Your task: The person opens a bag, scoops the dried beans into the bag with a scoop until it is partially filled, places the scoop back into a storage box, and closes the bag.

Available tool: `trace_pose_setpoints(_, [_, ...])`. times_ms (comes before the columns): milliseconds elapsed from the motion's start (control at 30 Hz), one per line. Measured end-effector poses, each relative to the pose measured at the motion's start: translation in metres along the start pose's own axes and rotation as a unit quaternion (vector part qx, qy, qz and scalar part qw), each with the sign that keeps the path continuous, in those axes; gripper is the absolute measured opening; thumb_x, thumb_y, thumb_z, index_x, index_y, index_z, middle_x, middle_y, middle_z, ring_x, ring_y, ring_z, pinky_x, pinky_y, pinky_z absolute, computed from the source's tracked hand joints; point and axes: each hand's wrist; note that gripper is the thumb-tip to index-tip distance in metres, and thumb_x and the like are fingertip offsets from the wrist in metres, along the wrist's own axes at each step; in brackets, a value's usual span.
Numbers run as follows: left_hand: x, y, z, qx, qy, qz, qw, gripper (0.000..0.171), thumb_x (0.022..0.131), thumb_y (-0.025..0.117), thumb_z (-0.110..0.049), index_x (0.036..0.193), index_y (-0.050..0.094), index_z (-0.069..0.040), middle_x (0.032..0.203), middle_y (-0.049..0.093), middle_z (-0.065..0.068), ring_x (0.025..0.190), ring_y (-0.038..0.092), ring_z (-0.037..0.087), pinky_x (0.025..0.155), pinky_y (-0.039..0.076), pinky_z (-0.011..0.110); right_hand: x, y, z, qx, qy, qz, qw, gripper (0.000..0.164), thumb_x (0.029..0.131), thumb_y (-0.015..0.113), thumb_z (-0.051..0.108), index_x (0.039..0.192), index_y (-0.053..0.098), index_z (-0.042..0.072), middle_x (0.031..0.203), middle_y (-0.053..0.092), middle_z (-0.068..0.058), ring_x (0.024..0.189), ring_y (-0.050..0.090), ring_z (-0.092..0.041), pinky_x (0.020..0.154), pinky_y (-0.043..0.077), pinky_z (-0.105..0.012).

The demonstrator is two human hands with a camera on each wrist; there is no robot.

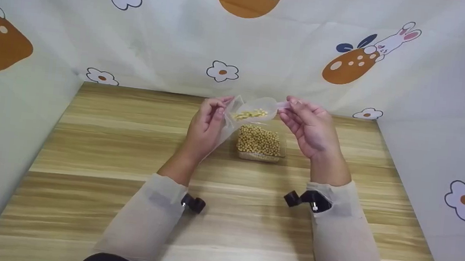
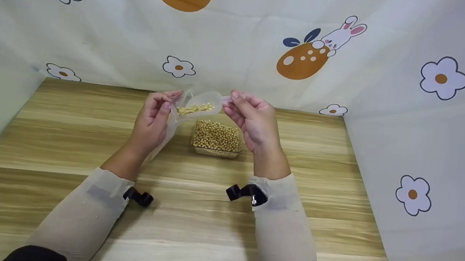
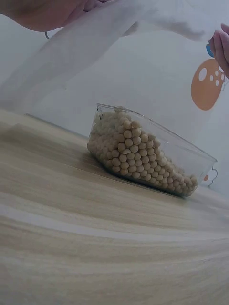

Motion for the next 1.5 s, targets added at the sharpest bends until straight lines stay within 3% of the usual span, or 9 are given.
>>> trace_pose_setpoints(300, [0.002,-0.001,0.002,-0.012,0.009,-0.01,0.9998,0.014,0.114,0.047,-0.012,0.12,0.056,-0.004,0.148,0.067,0.009,0.145,0.059,0.021,0.127,0.042,0.037,-0.001,0.001,-0.006,0.01,-0.01,-0.004,1.0,0.014,0.1,0.075,0.009,0.11,0.075,0.0,0.096,0.082,-0.01,0.087,0.081,-0.017,0.086,0.066,-0.026])
trace_pose_setpoints(600, [0.003,-0.004,-0.001,0.012,0.008,-0.011,0.9998,0.015,0.114,0.047,-0.014,0.119,0.057,-0.003,0.147,0.068,0.008,0.145,0.059,0.021,0.127,0.043,0.037,-0.002,-0.005,-0.007,-0.009,-0.008,-0.015,1.0,0.013,0.106,0.065,0.006,0.111,0.076,0.004,0.095,0.082,-0.007,0.088,0.081,-0.015,0.086,0.066,-0.026])
trace_pose_setpoints(1167, [0.003,-0.005,0.001,-0.005,0.005,-0.019,0.9998,0.016,0.114,0.047,-0.012,0.119,0.056,-0.001,0.147,0.068,0.009,0.144,0.059,0.021,0.126,0.043,0.036,-0.005,-0.056,-0.004,0.004,-0.019,-0.06,0.998,0.015,0.106,0.064,0.006,0.109,0.078,0.008,0.092,0.082,-0.004,0.082,0.079,-0.012,0.08,0.065,-0.022])
trace_pose_setpoints(1500, [0.003,-0.004,0.001,-0.011,0.017,-0.019,0.9996,0.016,0.114,0.046,-0.011,0.118,0.055,0.002,0.146,0.068,0.01,0.144,0.059,0.02,0.126,0.044,0.036,0.008,-0.071,-0.02,0.007,0.02,-0.109,0.994,0.012,0.103,0.068,0.004,0.102,0.079,0.008,0.085,0.08,-0.005,0.076,0.076,-0.012,0.073,0.064,-0.021])
Point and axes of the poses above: each hand's wrist, its own x-axis towards the middle knuckle, its own y-axis out of the palm, z = x × y
